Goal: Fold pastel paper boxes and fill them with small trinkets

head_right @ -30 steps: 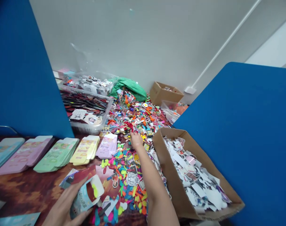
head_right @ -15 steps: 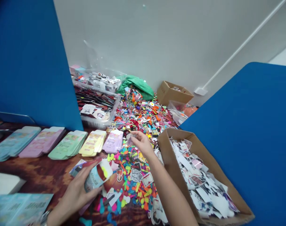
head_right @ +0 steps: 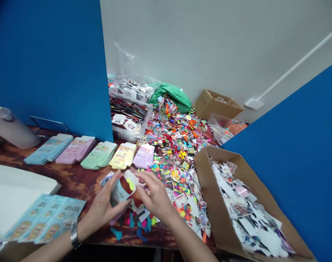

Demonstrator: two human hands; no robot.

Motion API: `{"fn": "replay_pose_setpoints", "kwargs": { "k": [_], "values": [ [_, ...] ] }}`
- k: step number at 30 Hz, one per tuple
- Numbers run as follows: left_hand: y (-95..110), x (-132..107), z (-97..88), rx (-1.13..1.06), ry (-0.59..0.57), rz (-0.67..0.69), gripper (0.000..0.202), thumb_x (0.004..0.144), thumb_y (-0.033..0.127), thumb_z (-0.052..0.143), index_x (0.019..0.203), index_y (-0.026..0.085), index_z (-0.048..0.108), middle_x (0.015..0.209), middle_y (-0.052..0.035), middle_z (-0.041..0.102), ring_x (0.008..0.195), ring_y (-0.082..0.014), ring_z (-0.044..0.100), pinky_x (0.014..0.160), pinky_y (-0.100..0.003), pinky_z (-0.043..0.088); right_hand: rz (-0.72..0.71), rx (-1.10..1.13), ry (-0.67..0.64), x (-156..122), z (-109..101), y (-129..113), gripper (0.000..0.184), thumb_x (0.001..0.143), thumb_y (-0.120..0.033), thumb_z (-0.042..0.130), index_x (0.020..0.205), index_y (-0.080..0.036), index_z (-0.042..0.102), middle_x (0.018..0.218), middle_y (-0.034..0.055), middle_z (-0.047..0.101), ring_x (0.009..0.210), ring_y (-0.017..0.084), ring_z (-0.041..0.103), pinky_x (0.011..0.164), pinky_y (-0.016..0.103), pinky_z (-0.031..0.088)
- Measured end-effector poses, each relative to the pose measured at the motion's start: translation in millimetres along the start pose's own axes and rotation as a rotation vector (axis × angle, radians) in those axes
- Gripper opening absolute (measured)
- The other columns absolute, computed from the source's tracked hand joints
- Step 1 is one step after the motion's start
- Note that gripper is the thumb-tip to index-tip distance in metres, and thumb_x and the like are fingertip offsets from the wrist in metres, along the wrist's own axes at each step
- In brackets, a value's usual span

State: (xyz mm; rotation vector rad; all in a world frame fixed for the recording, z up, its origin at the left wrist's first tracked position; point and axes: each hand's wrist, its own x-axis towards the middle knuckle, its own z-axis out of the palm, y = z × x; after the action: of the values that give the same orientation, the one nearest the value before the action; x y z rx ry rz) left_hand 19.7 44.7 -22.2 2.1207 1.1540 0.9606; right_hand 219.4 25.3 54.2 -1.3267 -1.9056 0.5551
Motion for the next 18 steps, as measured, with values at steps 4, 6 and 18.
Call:
{"fn": "replay_pose_setpoints", "kwargs": {
  "k": [4, 6, 18],
  "values": [
    [3, -2, -2.8, -0.065, 0.0, 0.098, 0.06, 0.085, 0.029, 0.064, 0.138, 0.025, 0.035, 0.135, -0.012, 0.053, 0.125, -0.0253, 0.053, 0.103, -0.043, 0.047, 0.04, -0.014, 0.099, -13, 24, -4, 0.039, 0.094, -0.017, 0.052, 0.132, -0.025, 0.054, 0.118, 0.0071, 0.067, 0.106, 0.019, 0.064, 0.091, 0.032, 0.052],
    [3, -4, -3.6, -0.055, 0.007, 0.108, 0.057, 0.084, 0.028, 0.064, 0.135, 0.024, 0.037, 0.13, -0.0116, 0.056, 0.121, -0.025, 0.057, 0.1, -0.042, 0.049, 0.025, -0.023, 0.147, -17, 34, -9, 0.039, 0.094, -0.014, 0.051, 0.131, -0.026, 0.055, 0.119, 0.0067, 0.067, 0.109, 0.019, 0.063, 0.094, 0.032, 0.051],
    [10, -12, -15.3, 0.051, -0.056, 0.037, 0.082, 0.089, 0.031, 0.057, 0.154, 0.024, 0.006, 0.144, -0.016, 0.044, 0.132, -0.0297, 0.047, 0.104, -0.046, 0.045, 0.069, 0.076, 0.102, -9, 35, -32, 0.025, 0.092, -0.014, 0.053, 0.108, -0.024, 0.069, 0.102, 0.005, 0.072, 0.095, 0.017, 0.067, 0.087, 0.03, 0.054]
  ]
}}
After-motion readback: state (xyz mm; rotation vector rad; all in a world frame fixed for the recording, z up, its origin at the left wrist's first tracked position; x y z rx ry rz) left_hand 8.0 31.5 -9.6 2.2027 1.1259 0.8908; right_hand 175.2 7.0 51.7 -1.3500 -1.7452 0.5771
